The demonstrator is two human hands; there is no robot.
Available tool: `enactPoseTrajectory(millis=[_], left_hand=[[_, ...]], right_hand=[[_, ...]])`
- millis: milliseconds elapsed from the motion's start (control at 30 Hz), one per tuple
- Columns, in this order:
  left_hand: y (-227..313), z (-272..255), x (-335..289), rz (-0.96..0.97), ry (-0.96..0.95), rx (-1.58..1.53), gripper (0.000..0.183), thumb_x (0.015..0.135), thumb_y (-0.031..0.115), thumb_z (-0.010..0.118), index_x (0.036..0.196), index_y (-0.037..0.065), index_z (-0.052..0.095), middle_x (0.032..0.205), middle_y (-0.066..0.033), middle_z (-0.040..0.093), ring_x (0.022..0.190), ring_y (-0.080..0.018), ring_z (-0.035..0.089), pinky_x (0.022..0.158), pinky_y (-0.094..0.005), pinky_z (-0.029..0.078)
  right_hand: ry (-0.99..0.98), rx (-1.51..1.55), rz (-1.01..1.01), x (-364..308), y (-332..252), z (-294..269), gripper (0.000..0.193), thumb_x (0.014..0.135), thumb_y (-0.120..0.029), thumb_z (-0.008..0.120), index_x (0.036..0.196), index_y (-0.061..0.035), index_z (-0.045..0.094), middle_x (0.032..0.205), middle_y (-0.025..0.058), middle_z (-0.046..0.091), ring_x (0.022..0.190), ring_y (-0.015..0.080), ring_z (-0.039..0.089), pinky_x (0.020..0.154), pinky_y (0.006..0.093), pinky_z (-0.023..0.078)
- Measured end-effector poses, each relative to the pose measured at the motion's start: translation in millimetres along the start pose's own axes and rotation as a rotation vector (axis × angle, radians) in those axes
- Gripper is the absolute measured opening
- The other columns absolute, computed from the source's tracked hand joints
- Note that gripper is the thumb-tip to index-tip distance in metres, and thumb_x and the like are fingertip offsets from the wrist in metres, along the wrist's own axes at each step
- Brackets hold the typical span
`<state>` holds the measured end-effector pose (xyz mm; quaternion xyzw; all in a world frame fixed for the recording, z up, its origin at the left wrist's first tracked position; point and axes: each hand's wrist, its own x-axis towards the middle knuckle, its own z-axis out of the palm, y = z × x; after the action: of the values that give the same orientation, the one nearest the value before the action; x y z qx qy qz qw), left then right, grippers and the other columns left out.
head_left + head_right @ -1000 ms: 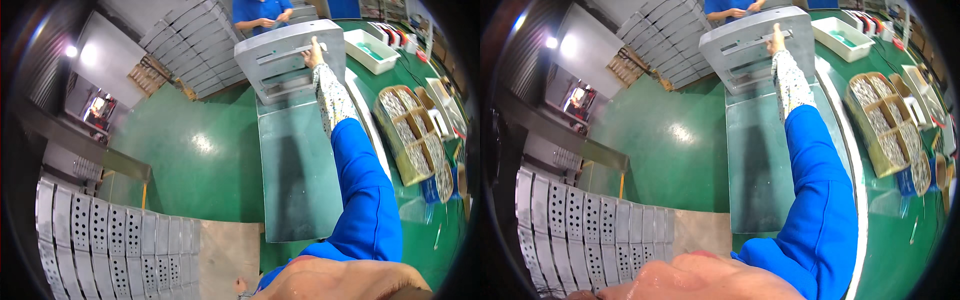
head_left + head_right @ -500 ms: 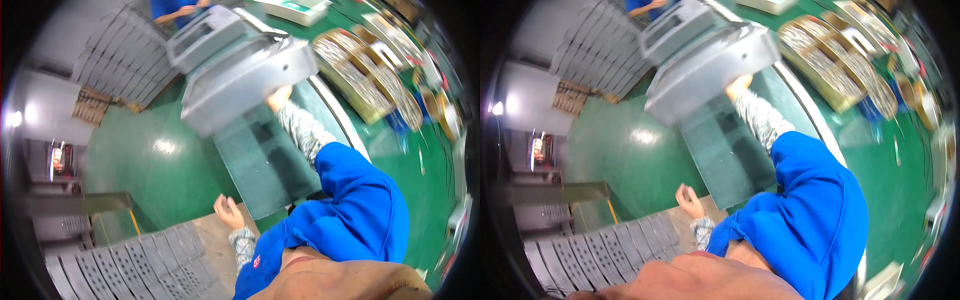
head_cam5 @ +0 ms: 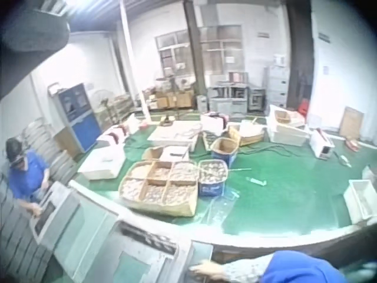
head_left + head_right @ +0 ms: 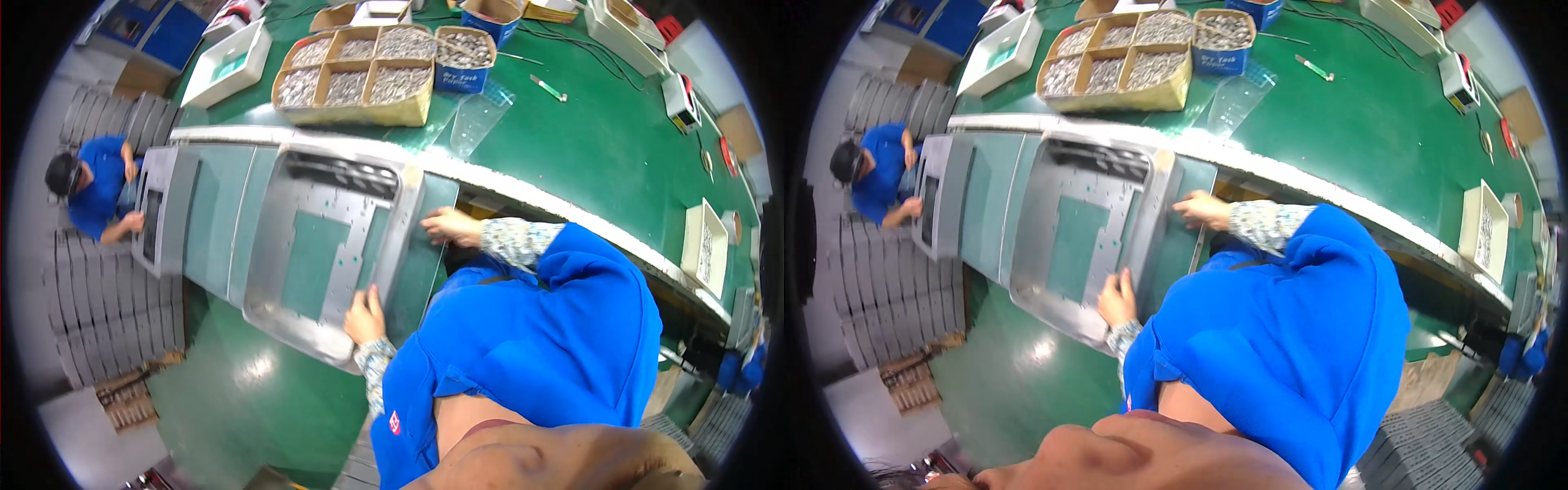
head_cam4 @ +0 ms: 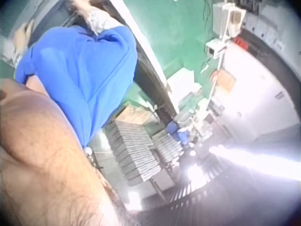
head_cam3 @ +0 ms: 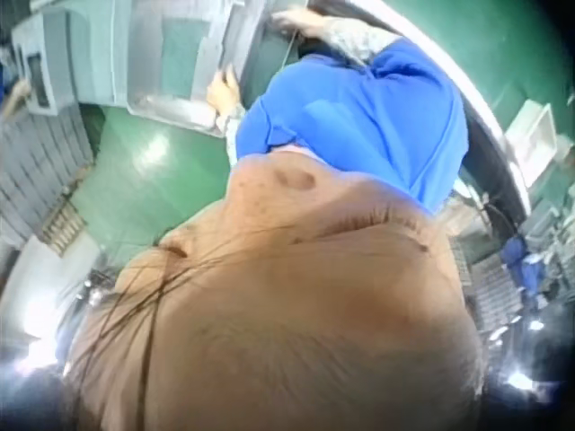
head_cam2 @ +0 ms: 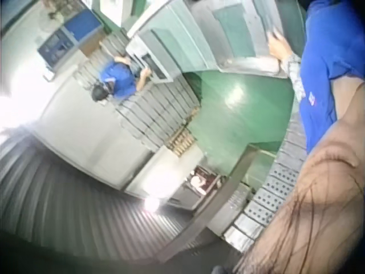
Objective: The person applies circular stickers onto the edges of metal casings, inserts small metal pins into the casing holes by hand, and stacks the completed casings onto a pile.
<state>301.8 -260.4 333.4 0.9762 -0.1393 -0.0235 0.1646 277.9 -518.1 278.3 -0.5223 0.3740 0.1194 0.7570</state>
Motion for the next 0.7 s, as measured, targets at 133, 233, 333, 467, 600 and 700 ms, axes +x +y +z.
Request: enactPoseTrajectory(millis=[133,233,333,467,600,700], left_hand=[[13.9,11.1,-18.7,-0.078,-0.027,-0.027,0.035,0.084,0.044,0.049,0.077,0.012,0.062,0.067,-0.0144,0.062,0.063,-0.0357,0.059,0.055,-0.0466,0.044],[18.4,1.1,-20.1,-0.25,-0.113,-0.1,0.035,0.085,0.042,0.048,0.076,0.01,0.061,0.069,-0.0147,0.062,0.066,-0.0359,0.059,0.058,-0.0458,0.044],[12.6,-12.5,7.0,-0.264,-0.422,-0.026,0.035,0.087,0.038,0.046,0.081,0.006,0.06,0.071,-0.0153,0.061,0.067,-0.0368,0.058,0.061,-0.0426,0.044],[35.2,-35.4,47.8,-0.238,-0.085,-0.366,0.022,0.086,0.025,0.051,0.083,0.005,0.06,0.079,-0.0141,0.061,0.072,-0.0318,0.058,0.063,-0.0388,0.045],[73.3,-47.1,108.6,0.068,0.207,-0.547,0.03,0.073,0.015,0.068,0.1,0.003,0.059,0.096,-0.0123,0.061,0.087,-0.027,0.059,0.078,-0.0351,0.045],[113.0,-79.0,152.8,0.201,0.282,-0.71,0.051,0.067,0.011,0.074,0.112,0.0,0.053,0.105,-0.0117,0.06,0.101,-0.0265,0.054,0.092,-0.0349,0.038]], right_hand=[[0.781,-0.52,-0.796,36.7,-67.6,-148.3,0.022,0.075,-0.014,0.06,0.093,-0.0019,0.061,0.088,0.012,0.06,0.08,0.0238,0.058,0.07,0.0311,0.046],[1.399,-0.973,-0.71,68.2,-127.8,-206.6,0.049,0.071,-0.036,0.067,0.105,-0.0031,0.056,0.108,0.0164,0.054,0.097,0.0297,0.054,0.082,0.0371,0.043],[1.152,-0.898,-0.045,111.4,-124.3,-279.8,0.06,0.067,-0.045,0.067,0.109,-0.0036,0.057,0.11,0.02,0.057,0.1,0.0341,0.055,0.083,0.0412,0.044],[0.983,-0.811,-0.492,98.3,-110.7,-282.0,0.029,0.068,-0.023,0.065,0.088,-0.0007,0.064,0.075,0.0121,0.064,0.069,0.0206,0.061,0.066,0.0321,0.047],[0.199,-1.0,-0.984,-1.3,-196.6,-106.7,0.017,0.066,0.001,0.058,0.082,-0.002,0.059,0.074,0.0081,0.054,0.067,0.0189,0.054,0.06,0.0279,0.043],[-0.546,-0.841,-1.166,-0.2,-234.7,-9.5,0.013,0.068,-0.001,0.062,0.08,-0.0012,0.058,0.077,0.0093,0.056,0.072,0.0234,0.055,0.063,0.0311,0.043]])
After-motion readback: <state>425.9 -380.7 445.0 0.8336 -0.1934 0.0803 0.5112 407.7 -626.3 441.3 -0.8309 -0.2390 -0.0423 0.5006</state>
